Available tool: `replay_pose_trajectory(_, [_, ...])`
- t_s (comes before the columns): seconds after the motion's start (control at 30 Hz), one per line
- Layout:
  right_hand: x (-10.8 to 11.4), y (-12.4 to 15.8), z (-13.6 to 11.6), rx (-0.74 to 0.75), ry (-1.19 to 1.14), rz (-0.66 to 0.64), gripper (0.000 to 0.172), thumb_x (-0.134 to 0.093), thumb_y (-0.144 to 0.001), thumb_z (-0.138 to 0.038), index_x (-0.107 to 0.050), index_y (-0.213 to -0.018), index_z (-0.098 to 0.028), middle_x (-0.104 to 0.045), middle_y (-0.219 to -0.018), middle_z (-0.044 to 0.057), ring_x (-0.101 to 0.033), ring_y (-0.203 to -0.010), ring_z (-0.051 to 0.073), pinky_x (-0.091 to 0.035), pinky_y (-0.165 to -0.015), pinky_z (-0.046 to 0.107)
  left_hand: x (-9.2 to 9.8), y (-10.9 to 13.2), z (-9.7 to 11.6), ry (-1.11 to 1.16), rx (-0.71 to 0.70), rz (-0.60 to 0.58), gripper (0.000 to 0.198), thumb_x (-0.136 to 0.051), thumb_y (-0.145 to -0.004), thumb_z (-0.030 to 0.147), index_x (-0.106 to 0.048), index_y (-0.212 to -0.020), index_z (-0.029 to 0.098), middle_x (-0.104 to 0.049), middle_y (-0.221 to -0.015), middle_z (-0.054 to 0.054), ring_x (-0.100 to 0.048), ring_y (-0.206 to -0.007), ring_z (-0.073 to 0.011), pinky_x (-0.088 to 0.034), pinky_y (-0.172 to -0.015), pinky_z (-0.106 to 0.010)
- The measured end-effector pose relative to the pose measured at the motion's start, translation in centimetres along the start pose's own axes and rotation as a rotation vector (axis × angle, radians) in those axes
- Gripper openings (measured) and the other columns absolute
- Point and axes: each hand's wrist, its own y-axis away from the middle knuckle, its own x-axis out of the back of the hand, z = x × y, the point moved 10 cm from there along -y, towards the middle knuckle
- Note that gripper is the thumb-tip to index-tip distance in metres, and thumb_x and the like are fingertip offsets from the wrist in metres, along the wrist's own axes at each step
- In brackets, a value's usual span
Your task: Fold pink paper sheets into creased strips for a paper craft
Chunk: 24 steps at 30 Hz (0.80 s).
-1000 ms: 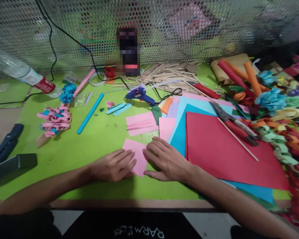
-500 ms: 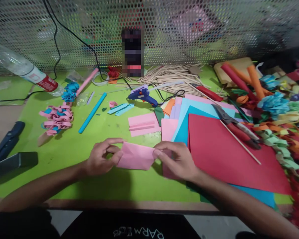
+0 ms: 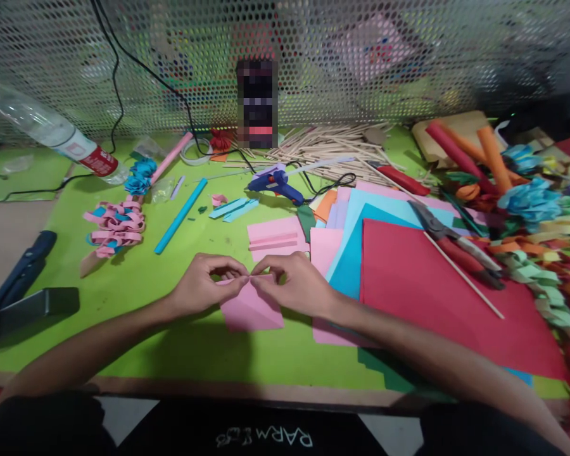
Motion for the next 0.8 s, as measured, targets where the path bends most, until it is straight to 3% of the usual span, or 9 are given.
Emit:
replay_pose_trajectory(0.13, [-0.1, 0.4, -0.8, 0.056, -0.044, 0.040, 0.010, -0.065, -0.085, -0.021, -0.074, -0.082, -0.019, -0.073, -0.073, 0.000, -0.065, -0.063, 0.013, -0.050, -0.061, 0.024, 0.2, 0.1, 1.5, -0.122, -0.119, 0.020, 0.010, -0.066, -0.075, 0.013, -0.074, -0.082, 0.015, -0.073, -0.074, -0.002, -0.064, -0.064, -0.0111, -0.056, -0.064, -0.021])
replay_pose_trajectory(0.23, [0.8, 0.4, -1.1, 0.073, -0.061, 0.089, 0.009, -0.065, -0.082, -0.018, -0.073, -0.078, -0.019, -0.072, -0.071, -0.001, -0.064, -0.062, 0.012, -0.049, -0.060, 0.024, 0.9, -0.3, 1.7, -0.209, -0.123, 0.005, 0.011, -0.066, -0.073, 0.012, -0.074, -0.080, 0.015, -0.073, -0.072, -0.001, -0.064, -0.061, -0.0108, -0.055, -0.063, -0.021])
replay_pose_trajectory(0.37, [3.6, -0.1, -0.8, 0.084, -0.076, 0.227, 0.009, -0.064, -0.080, -0.019, -0.070, -0.072, -0.019, -0.070, -0.066, -0.001, -0.061, -0.058, 0.012, -0.047, -0.055, 0.023, 3.5, -1.7, 1.0, -0.249, -0.071, 0.033, 0.008, -0.066, -0.076, 0.014, -0.073, -0.077, 0.015, -0.073, -0.072, -0.001, -0.065, -0.061, -0.0112, -0.055, -0.061, -0.020])
replay_pose_trajectory(0.5, [5.7, -0.3, -0.1, 0.067, -0.118, 0.368, 0.009, -0.066, -0.078, -0.021, -0.065, -0.069, -0.018, -0.067, -0.063, -0.001, -0.058, -0.055, 0.012, -0.044, -0.051, 0.022, 6.6, -2.5, 0.6, -0.243, -0.039, 0.185, 0.008, -0.068, -0.079, 0.020, -0.072, -0.081, 0.014, -0.073, -0.074, -0.002, -0.067, -0.064, -0.0129, -0.057, -0.065, -0.023])
replay_pose_trajectory(0.57, [5.1, -0.5, 0.1, 0.056, -0.144, 0.336, 0.009, -0.065, -0.079, -0.021, -0.065, -0.070, -0.018, -0.067, -0.063, -0.001, -0.058, -0.056, 0.011, -0.044, -0.051, 0.022, 6.1, -2.5, 0.5, -0.172, -0.037, 0.166, 0.017, -0.068, -0.083, 0.026, -0.073, -0.095, 0.015, -0.075, -0.087, -0.005, -0.070, -0.075, -0.0146, -0.058, -0.073, -0.025])
replay_pose_trajectory(0.63, [3.9, -0.6, 0.2, 0.052, -0.166, 0.266, 0.008, -0.064, -0.080, -0.020, -0.066, -0.073, -0.018, -0.069, -0.066, -0.001, -0.060, -0.058, 0.012, -0.045, -0.053, 0.022, 3.8, -2.1, 0.6, -0.126, -0.041, 0.029, 0.032, -0.072, -0.082, 0.030, -0.071, -0.111, 0.017, -0.076, -0.099, -0.006, -0.071, -0.081, -0.0157, -0.058, -0.072, -0.025])
replay_pose_trajectory(0.7, [2.8, -0.6, 0.1, 0.050, -0.151, 0.211, 0.008, -0.063, -0.082, -0.021, -0.067, -0.075, -0.018, -0.070, -0.069, 0.000, -0.062, -0.062, 0.013, -0.048, -0.057, 0.023, 2.0, -1.6, 0.9, -0.168, -0.047, -0.040, 0.017, -0.073, -0.083, 0.031, -0.076, -0.096, 0.019, -0.076, -0.086, -0.002, -0.068, -0.070, -0.0131, -0.054, -0.064, -0.022])
replay_pose_trajectory(0.8, [1.6, -0.3, -0.2, 0.061, -0.094, 0.158, 0.006, -0.063, -0.082, -0.020, -0.069, -0.084, -0.019, -0.073, -0.079, 0.001, -0.066, -0.071, 0.015, -0.052, -0.065, 0.026, 1.2, -0.8, 1.4, -0.193, -0.067, -0.006, 0.011, -0.069, -0.086, 0.025, -0.077, -0.084, 0.019, -0.075, -0.073, 0.000, -0.064, -0.060, -0.0110, -0.050, -0.058, -0.021])
